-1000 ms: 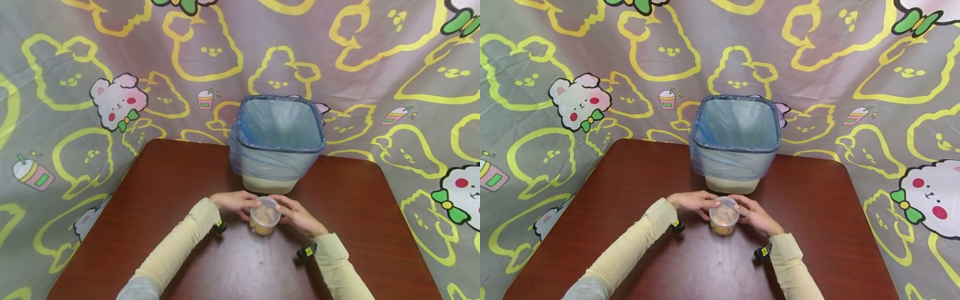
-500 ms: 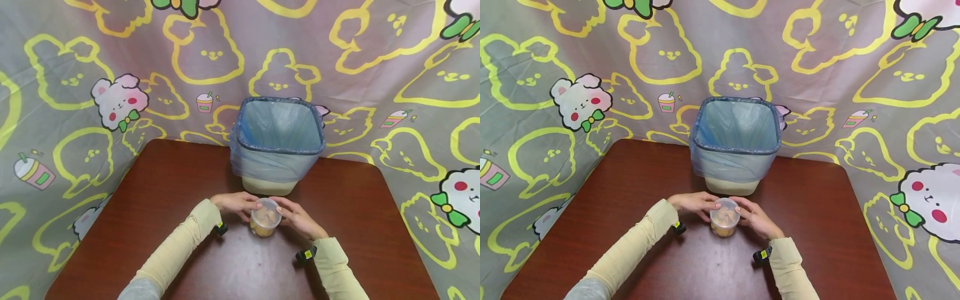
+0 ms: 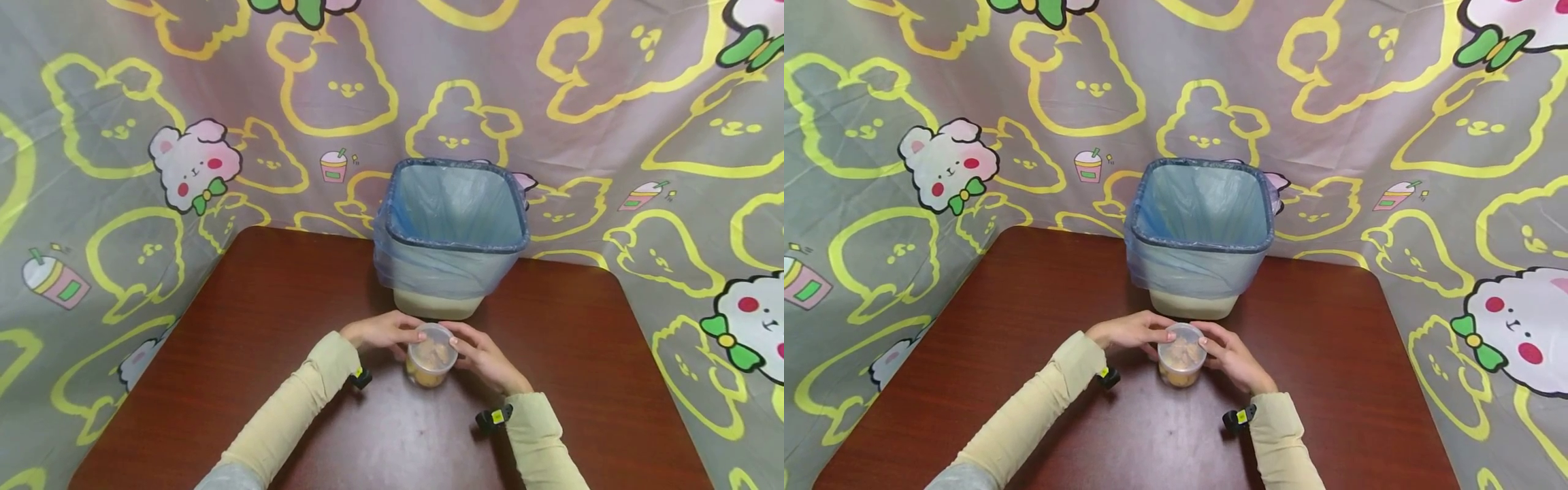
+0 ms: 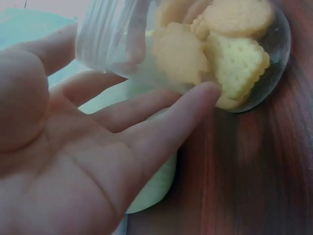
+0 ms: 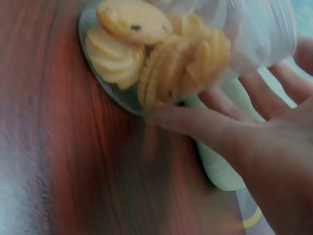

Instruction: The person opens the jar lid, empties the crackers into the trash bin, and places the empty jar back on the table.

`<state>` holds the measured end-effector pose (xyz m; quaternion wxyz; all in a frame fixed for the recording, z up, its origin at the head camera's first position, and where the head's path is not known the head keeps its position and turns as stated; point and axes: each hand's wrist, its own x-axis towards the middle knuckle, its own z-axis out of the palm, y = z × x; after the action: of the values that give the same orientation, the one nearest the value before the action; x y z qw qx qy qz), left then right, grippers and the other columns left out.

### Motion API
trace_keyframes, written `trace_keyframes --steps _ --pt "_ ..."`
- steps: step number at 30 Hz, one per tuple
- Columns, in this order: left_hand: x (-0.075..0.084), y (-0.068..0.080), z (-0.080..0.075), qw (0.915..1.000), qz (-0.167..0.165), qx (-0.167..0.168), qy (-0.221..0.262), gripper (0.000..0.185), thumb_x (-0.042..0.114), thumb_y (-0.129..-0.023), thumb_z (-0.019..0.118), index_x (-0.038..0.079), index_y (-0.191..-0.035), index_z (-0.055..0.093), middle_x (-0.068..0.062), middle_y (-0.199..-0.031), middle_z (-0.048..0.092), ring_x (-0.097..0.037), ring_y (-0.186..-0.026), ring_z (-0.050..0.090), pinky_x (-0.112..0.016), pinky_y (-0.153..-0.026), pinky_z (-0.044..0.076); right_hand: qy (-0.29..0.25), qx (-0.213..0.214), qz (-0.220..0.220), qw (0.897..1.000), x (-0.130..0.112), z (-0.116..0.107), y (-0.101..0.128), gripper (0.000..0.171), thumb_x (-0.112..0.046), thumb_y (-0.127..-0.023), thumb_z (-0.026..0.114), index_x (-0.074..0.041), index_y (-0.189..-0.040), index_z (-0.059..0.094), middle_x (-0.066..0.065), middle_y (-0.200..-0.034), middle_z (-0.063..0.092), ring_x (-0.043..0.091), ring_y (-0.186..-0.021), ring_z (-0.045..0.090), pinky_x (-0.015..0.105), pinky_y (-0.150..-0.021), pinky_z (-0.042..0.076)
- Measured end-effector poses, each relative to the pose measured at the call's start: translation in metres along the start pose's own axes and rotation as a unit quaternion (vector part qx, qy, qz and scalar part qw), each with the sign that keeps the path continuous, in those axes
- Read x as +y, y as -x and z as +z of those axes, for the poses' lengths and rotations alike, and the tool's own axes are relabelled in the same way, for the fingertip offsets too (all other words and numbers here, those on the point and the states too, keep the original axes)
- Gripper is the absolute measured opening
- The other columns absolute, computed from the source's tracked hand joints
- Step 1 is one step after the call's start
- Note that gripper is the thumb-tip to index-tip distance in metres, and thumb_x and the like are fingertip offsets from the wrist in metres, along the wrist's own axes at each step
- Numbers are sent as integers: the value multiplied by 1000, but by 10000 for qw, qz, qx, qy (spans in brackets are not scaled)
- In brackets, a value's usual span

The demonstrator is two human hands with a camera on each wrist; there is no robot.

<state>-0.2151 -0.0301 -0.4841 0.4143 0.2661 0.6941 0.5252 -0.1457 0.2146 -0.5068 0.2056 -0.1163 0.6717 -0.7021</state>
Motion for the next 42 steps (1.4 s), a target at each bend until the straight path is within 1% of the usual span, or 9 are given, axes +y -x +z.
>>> trace_keyframes --steps 7,12,15,19,22,29,36,39,42 --pt "4 4 6 9970 249 519 -512 40 23 -98 56 11 -136 55 -10 -123 64 -23 -101 64 -46 -81 56 20 525 37 9986 -1 10 2 46 -23 -101 50 0 -140 43 17 -141 44 14 -111 56 41 -87 52" --pt "8 7 15 9898 440 832 -1070 45 22 -99 53 7 -141 47 -12 -126 61 -24 -93 64 -45 -76 56 -29 1052 24 9944 3 16 4 46 -23 -100 53 4 -136 46 5 -129 55 10 -105 60 36 -84 54" --pt "11 9 19 9775 728 1058 -1675 45 19 -99 53 6 -142 46 -12 -131 59 -24 -102 63 -42 -86 53 88 1345 -200 9907 5 19 5 44 -20 -98 55 7 -132 49 2 -121 59 8 -101 62 30 -83 55" --pt "16 12 23 9538 1104 1286 -2481 43 16 -98 54 6 -140 48 -10 -139 54 -22 -126 52 -39 -106 41 445 1802 -527 9812 5 22 4 38 -17 -96 59 6 -125 56 9 -118 62 4 -97 63 23 -81 54" --pt "20 14 25 9465 1183 1339 -2686 46 17 -97 57 7 -140 47 -10 -139 52 -23 -130 48 -41 -109 38 723 2013 -660 9746 4 22 6 35 -18 -95 61 3 -123 59 17 -121 61 1 -98 61 21 -81 53" --pt "28 20 29 9438 1334 1476 -2639 52 21 -93 63 7 -141 47 -12 -138 52 -28 -125 51 -43 -102 43 1144 1543 -1133 9748 1 19 20 47 -7 -93 61 0 -137 46 25 -136 53 1 -117 55 17 -92 47" --pt "30 25 35 9248 1643 1467 -3102 60 21 -87 70 7 -140 47 -9 -138 52 -20 -127 49 -37 -105 42 1413 1133 -1122 9770 1 26 33 79 -6 -80 76 -6 -146 33 19 -147 43 32 -136 41 19 -102 41" --pt "31 26 36 9190 1672 1437 -3269 64 25 -84 73 8 -140 48 -5 -141 50 -17 -131 47 -35 -107 40 1676 1141 -1113 9729 2 30 33 88 -10 -76 82 -9 -147 30 18 -147 42 37 -136 38 37 -107 41" --pt "31 26 36 9173 1683 1376 -3336 67 25 -82 75 10 -141 48 -5 -143 48 -17 -132 45 -36 -108 39 2057 1184 -1135 9648 2 32 32 95 -15 -72 85 -7 -148 28 17 -147 41 37 -134 41 54 -105 39"
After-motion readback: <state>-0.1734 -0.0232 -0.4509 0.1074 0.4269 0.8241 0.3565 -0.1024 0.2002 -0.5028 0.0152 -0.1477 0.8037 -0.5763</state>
